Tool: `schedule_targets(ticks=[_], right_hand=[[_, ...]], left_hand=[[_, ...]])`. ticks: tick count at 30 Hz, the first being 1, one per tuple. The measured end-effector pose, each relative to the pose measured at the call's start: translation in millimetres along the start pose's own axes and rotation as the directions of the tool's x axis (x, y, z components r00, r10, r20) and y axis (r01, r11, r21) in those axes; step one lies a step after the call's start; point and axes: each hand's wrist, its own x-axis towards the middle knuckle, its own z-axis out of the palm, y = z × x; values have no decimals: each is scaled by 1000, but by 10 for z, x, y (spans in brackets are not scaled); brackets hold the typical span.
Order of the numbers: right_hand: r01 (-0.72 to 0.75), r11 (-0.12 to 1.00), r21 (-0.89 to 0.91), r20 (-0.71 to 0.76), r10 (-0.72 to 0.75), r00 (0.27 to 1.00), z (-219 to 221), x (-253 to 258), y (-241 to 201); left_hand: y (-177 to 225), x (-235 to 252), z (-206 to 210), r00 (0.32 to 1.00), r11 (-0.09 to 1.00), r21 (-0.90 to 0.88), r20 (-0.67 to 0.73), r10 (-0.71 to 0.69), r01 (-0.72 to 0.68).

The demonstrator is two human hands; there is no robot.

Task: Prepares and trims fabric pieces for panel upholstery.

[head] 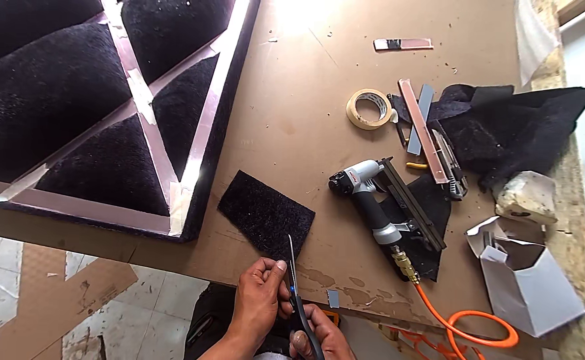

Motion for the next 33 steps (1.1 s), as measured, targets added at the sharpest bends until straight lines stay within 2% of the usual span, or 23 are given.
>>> schedule_targets(ticks=[8, 16, 19, 24, 33], right_hand=[[8, 1000, 9, -16, -8, 1000, 7, -10, -15], [-13, 1000, -18, 15, 13, 1000, -76, -53, -61], [-18, 1000, 6, 53, 18, 998, -128, -60, -28], [18, 995, 94, 155, -33, 987, -246, -63, 36], [33, 997, 67, 158, -44, 986, -291, -67, 57]], left_hand=[[9, -8, 2, 1000, 1000, -3, -6, -8, 8], [144, -16, -55, 993, 996, 10, 73, -90, 90], [180, 14, 4, 996, 996, 11, 23, -87, 87], [204, 41, 44, 994, 994, 19, 13, -106, 106], [195, 35, 56, 991, 992, 40, 50, -125, 123]])
